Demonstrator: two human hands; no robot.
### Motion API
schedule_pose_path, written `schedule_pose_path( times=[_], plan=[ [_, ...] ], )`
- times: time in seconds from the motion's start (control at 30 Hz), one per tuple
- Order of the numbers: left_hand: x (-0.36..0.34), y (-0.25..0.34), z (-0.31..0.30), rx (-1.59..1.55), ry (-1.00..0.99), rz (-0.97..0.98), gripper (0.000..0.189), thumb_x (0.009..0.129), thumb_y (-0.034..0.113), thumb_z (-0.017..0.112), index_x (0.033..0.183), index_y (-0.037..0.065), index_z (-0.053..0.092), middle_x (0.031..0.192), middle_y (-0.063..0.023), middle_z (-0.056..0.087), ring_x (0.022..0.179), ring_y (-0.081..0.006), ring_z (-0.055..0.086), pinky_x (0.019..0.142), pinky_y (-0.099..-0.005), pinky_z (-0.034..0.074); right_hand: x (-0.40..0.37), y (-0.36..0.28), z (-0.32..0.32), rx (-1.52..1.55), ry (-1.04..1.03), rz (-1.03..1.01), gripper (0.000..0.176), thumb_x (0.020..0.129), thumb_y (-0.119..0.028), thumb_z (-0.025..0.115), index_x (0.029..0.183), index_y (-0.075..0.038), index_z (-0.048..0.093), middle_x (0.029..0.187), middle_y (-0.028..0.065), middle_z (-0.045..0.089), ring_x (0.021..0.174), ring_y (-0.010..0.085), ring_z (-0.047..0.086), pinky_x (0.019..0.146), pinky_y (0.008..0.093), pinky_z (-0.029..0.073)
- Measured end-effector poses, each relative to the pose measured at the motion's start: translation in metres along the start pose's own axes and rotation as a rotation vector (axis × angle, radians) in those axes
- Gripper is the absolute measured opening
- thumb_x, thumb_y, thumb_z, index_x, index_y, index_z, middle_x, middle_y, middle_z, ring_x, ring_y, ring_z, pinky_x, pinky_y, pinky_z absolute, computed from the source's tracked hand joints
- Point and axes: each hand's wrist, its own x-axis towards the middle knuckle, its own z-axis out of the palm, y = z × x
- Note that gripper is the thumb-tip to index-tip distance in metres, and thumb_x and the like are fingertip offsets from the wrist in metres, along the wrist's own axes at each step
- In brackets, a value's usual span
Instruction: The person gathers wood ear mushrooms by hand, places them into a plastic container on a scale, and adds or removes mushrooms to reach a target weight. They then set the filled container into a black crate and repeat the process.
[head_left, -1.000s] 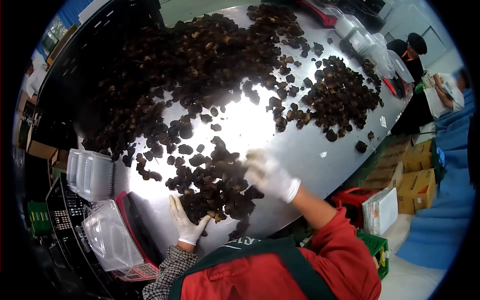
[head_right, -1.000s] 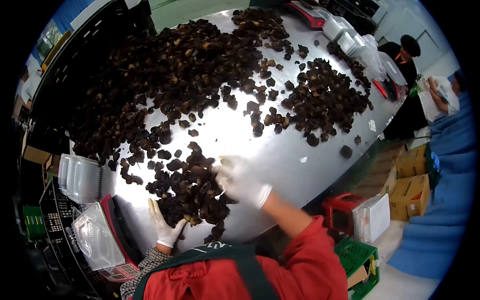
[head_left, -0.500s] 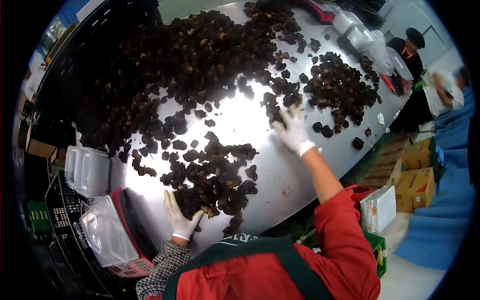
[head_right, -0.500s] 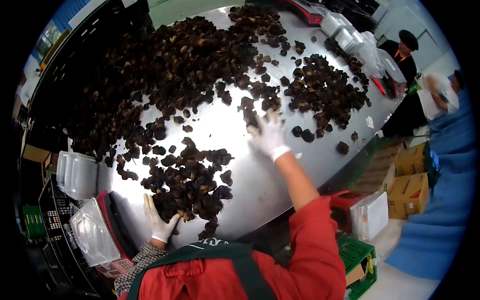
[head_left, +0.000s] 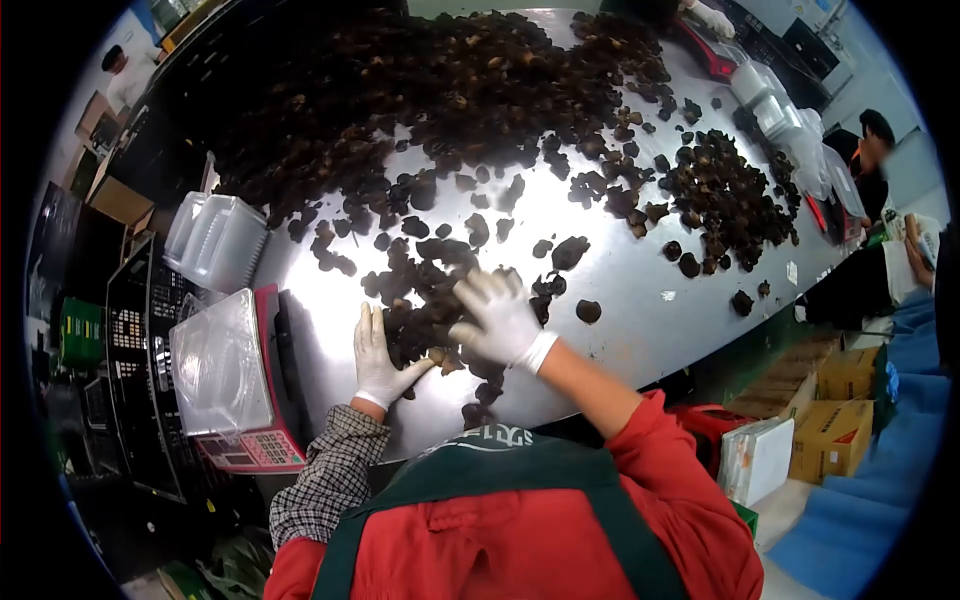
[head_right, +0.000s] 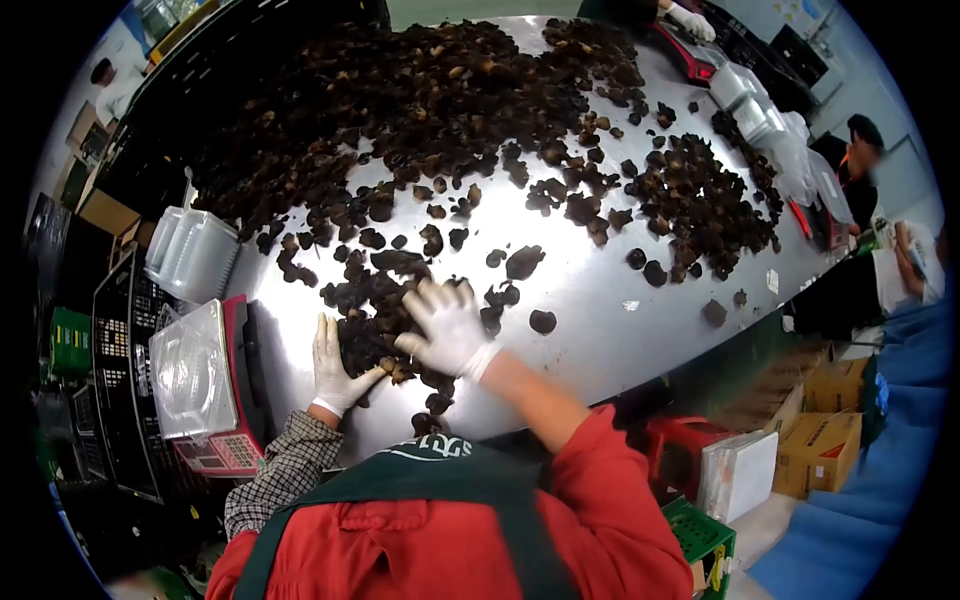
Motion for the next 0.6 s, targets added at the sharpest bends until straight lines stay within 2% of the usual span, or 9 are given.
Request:
schedule_pose_path(
  times=[0.1,0.17,0.2,0.27,0.33,0.4,0.47,0.5,0.6],
  plan=[
    [-0.003,-0.003,-0.003,-0.024,-0.022,0.089,0.121,0.055,0.044,0.085,0.144,-0.002,0.017,0.146,-0.0298,0.019,0.136,-0.0425,0.021,0.111,-0.0481,0.021,-0.029,-0.042,0.002,0.097,0.043,-0.092,0.064,0.084,-0.054,0.054,0.128,-0.007,0.052,0.137,0.0229,0.042,0.13,0.0387,0.034,0.107,0.0567,0.022],
    [-0.012,-0.001,-0.009,-0.093,-0.025,0.065,0.121,0.055,0.042,0.086,0.145,-0.002,0.016,0.147,-0.03,0.017,0.137,-0.0426,0.02,0.112,-0.0477,0.021,-0.045,-0.049,-0.008,0.116,0.028,-0.154,0.061,0.083,-0.05,0.058,0.128,-0.009,0.052,0.135,0.0225,0.044,0.131,0.0388,0.033,0.107,0.0561,0.022],
    [-0.017,0.001,-0.014,-0.128,-0.03,0.054,0.122,0.055,0.041,0.086,0.145,-0.002,0.016,0.147,-0.03,0.017,0.137,-0.0426,0.019,0.112,-0.0475,0.021,-0.051,-0.048,-0.013,0.115,0.069,-0.157,0.058,0.082,-0.046,0.062,0.125,-0.009,0.055,0.134,0.022,0.046,0.129,0.0389,0.036,0.107,0.0551,0.024],
    [-0.03,0.009,-0.027,-0.179,-0.037,-0.023,0.123,0.055,0.039,0.086,0.145,-0.002,0.013,0.148,-0.0303,0.014,0.138,-0.043,0.018,0.112,-0.047,0.021,-0.06,-0.025,-0.036,0.199,0.143,-0.137,0.055,0.078,-0.038,0.068,0.123,-0.008,0.056,0.133,0.0234,0.046,0.125,0.04,0.041,0.106,0.0514,0.028],
    [-0.05,0.007,-0.033,-0.188,-0.025,-0.049,0.124,0.055,0.04,0.086,0.145,-0.003,0.012,0.148,-0.0304,0.012,0.138,-0.0433,0.017,0.112,-0.0469,0.021,-0.07,0.001,-0.056,0.279,0.236,0.036,0.054,0.075,-0.03,0.072,0.121,-0.005,0.057,0.131,0.0256,0.046,0.121,0.0415,0.044,0.105,0.0482,0.032],
    [-0.072,0.005,-0.037,-0.157,-0.081,-0.04,0.126,0.056,0.046,0.085,0.145,-0.004,0.01,0.148,-0.0317,0.011,0.138,-0.0454,0.015,0.112,-0.0483,0.019,-0.089,0.033,-0.064,0.202,0.276,0.176,0.058,0.075,-0.029,0.072,0.124,-0.002,0.054,0.133,0.0274,0.044,0.122,0.0428,0.042,0.104,0.0476,0.033],
    [-0.094,0.016,-0.045,-0.107,-0.185,-0.001,0.128,0.057,0.051,0.083,0.145,-0.003,0.009,0.148,-0.0324,0.01,0.137,-0.0467,0.015,0.112,-0.051,0.017,-0.116,0.063,-0.057,0.061,0.279,0.192,0.067,0.078,-0.036,0.069,0.13,-0.001,0.047,0.137,0.0279,0.04,0.123,0.0435,0.04,0.104,0.0487,0.032],
    [-0.106,0.01,-0.031,-0.066,-0.165,0.097,0.128,0.058,0.056,0.08,0.145,-0.003,0.008,0.147,-0.0329,0.01,0.137,-0.0477,0.014,0.112,-0.0536,0.016,-0.129,0.069,-0.051,0.038,0.225,0.193,0.082,0.077,-0.044,0.07,0.138,0.0,0.037,0.141,0.0292,0.033,0.127,0.0446,0.034,0.106,0.0496,0.03],
    [-0.096,0.019,-0.028,0.005,-0.172,0.064,0.128,0.058,0.057,0.08,0.145,-0.004,0.008,0.147,-0.0328,0.011,0.137,-0.0481,0.011,0.112,-0.0551,0.014,-0.141,0.066,-0.031,-0.138,0.105,0.176,0.093,0.073,-0.048,0.071,0.141,-0.001,0.031,0.143,0.0302,0.028,0.131,0.0455,0.029,0.108,0.0506,0.026]
  ],
)
